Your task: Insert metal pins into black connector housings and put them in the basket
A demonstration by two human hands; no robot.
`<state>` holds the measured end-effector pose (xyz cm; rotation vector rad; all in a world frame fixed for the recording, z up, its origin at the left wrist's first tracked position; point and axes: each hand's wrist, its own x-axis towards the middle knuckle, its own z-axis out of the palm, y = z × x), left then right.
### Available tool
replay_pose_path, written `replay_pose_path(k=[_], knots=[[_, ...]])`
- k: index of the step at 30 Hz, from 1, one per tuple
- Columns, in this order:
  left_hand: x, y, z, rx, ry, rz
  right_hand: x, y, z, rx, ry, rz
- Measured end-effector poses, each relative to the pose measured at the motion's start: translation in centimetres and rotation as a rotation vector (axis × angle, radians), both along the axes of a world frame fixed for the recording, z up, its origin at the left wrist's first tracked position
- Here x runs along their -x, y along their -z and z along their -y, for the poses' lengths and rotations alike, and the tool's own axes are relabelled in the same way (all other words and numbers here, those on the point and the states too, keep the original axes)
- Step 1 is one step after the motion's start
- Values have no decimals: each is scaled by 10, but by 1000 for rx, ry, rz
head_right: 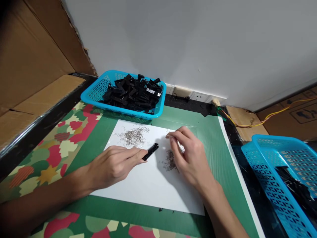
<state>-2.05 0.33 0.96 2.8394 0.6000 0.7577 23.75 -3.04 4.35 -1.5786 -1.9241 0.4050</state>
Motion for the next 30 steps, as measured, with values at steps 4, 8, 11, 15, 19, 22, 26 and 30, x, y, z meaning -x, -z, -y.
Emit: replay_pose_path(k=[4,8,11,15,19,22,26,30], knots=[[0,2,0,-15,-2,2,5,3,-2,39,4,-302],[1,4,0,-23,2,-15,17,16,-5,183,9,-692],[1,3,0,-13,2,-25,22,22,-6,236,22,-744],[0,-1,-1,-10,1,-21,22,24,-7,247,26,-739],[0,0,-1,0,6,-17,23,23,-8,238,32,-759],[1,1,-2,13,16,3,27,21,-8,236,45,-769],[3,2,-4,45,31,33,30,21,-8,201,51,-724],[3,7,-4,48,19,65,30,24,-7,172,54,-697]])
